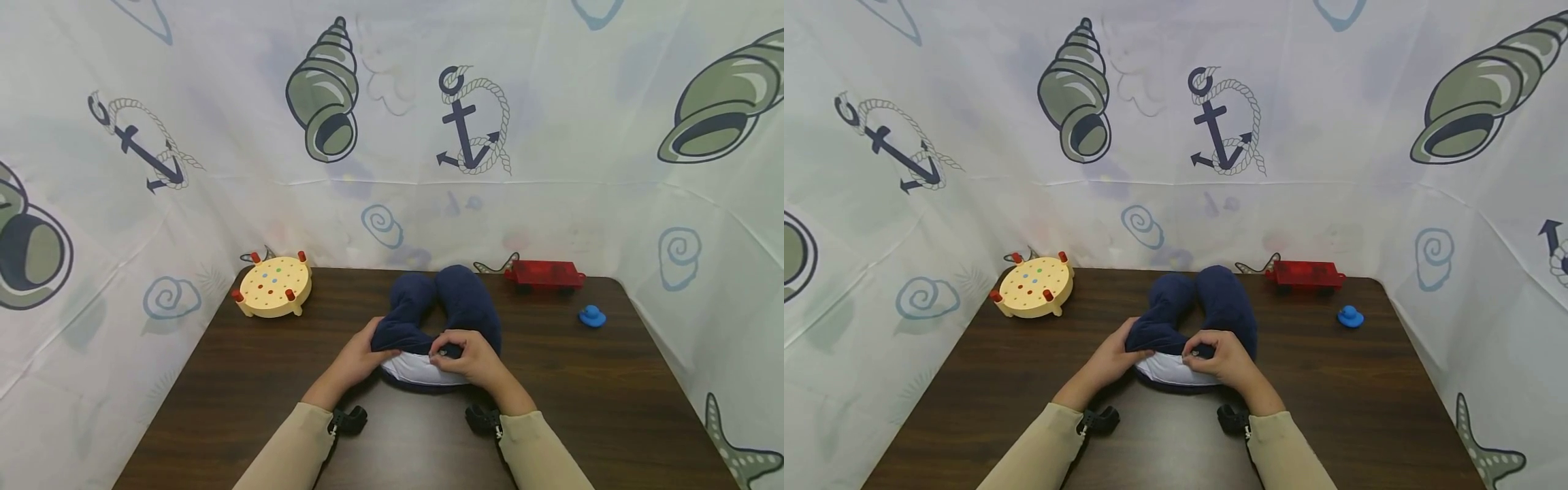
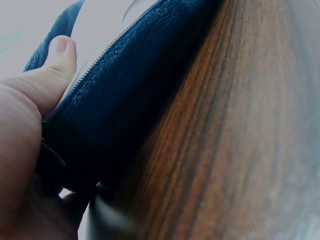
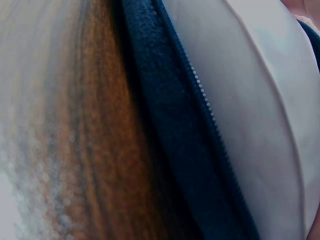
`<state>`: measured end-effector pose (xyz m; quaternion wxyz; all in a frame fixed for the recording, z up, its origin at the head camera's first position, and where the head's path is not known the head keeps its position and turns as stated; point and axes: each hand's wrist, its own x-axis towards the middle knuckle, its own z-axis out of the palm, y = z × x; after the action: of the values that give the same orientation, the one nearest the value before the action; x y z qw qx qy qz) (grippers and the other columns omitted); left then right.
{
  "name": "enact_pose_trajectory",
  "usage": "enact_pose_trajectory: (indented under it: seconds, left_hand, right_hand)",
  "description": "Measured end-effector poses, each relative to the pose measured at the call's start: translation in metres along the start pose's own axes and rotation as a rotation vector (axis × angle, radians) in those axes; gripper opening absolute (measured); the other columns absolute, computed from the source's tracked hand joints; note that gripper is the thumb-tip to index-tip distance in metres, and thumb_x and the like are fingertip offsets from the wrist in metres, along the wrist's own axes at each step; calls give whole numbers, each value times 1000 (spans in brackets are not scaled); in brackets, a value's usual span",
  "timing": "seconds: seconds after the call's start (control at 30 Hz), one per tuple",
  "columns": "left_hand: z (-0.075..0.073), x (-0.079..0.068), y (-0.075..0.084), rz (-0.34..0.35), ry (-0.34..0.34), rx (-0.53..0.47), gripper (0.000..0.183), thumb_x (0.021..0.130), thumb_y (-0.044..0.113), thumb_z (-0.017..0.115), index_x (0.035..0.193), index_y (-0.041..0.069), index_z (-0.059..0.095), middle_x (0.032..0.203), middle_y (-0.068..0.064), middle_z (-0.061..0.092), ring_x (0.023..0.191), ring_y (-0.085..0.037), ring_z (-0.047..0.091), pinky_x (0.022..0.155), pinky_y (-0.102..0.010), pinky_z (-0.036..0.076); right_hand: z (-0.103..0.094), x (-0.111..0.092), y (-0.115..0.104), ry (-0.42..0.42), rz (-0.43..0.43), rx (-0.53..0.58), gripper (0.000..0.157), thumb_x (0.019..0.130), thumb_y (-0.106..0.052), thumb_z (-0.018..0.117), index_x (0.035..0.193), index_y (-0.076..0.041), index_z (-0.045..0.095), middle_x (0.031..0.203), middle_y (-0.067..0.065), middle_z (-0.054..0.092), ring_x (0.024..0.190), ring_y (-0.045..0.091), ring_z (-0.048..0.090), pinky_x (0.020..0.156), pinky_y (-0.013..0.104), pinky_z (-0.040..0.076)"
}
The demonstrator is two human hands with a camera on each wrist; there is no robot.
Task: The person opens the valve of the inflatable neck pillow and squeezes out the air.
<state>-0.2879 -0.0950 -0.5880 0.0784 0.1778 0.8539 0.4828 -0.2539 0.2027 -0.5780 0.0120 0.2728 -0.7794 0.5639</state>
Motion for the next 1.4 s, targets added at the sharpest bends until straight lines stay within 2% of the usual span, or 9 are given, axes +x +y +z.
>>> enact_pose_trajectory:
  seconds: [0.27,0.7,1.0,1.4]
  left_hand:
    - [1,1,-1,-19,0,-6,65,93,35,88,150,29,58,146,-3,69,135,-29,64,118,-58,47]
    - [0,1,0,-12,-1,-9,58,93,37,88,145,30,62,139,1,72,128,-24,67,114,-56,50]
    - [0,2,-1,-10,-13,12,53,94,38,87,141,29,64,132,3,74,120,-22,68,109,-52,52]
    - [0,3,-1,1,-11,22,53,94,37,87,141,26,65,133,1,75,120,-21,69,109,-52,53]
  right_hand:
    - [-1,0,1,-2,-4,2,16,90,-10,90,98,-22,81,96,-1,78,89,14,69,88,24,56]
    - [-1,1,-1,6,5,0,16,91,-11,90,98,-23,81,96,-1,78,90,14,70,89,24,56]
    - [-2,0,0,8,19,-12,15,91,-12,90,97,-23,81,96,-2,78,91,15,70,89,24,57]
    - [-2,0,-3,6,57,-20,18,91,-12,90,97,-26,81,99,-5,79,96,15,70,96,24,55]
